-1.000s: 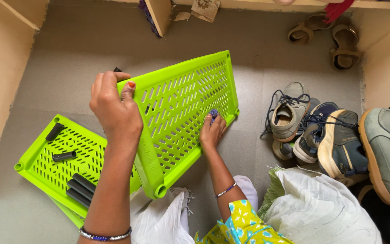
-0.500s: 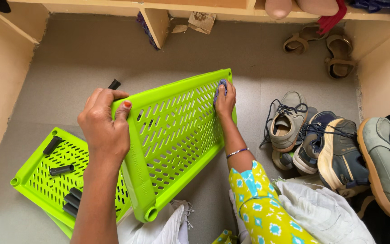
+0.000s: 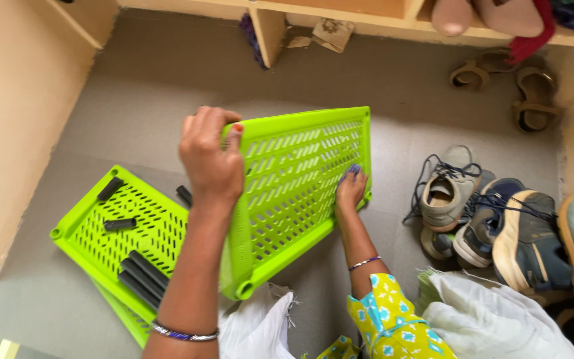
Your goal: The person sits on the floor and wipes a green plastic tray with a cloth. They rotate the tray to clean different sides and edges, then place it back on the floor.
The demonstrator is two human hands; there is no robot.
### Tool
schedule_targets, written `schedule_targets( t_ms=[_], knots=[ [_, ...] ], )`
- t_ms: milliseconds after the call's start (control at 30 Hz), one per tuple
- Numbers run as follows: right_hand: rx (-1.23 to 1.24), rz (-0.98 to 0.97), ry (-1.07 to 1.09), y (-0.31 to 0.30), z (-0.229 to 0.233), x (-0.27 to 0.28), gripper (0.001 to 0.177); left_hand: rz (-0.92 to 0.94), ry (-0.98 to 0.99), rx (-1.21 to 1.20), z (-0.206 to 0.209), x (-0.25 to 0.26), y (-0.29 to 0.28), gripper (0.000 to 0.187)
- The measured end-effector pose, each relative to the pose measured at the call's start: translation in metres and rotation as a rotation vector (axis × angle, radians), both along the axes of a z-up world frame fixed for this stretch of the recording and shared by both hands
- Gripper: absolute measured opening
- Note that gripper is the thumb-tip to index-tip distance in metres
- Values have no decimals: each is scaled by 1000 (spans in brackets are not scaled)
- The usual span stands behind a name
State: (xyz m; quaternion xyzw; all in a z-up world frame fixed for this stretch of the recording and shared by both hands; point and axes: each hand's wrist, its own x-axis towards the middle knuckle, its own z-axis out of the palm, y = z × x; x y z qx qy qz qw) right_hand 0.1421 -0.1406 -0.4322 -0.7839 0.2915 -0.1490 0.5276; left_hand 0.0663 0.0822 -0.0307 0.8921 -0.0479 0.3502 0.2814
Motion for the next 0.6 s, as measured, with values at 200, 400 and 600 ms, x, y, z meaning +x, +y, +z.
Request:
schedule_targets(
  t_ms=[200,400,600],
  knots=[
    [237,357,-510,56,174,5,50,-10,-35,-154,0,-2,-12,13],
    [229,752,-781,107,319,-72,53,-21,-51,-256,0,-2,-9,13],
    [90,819,-795,115,348,-150,49,-79,-8,-443,-10,2,-11,12]
  ],
)
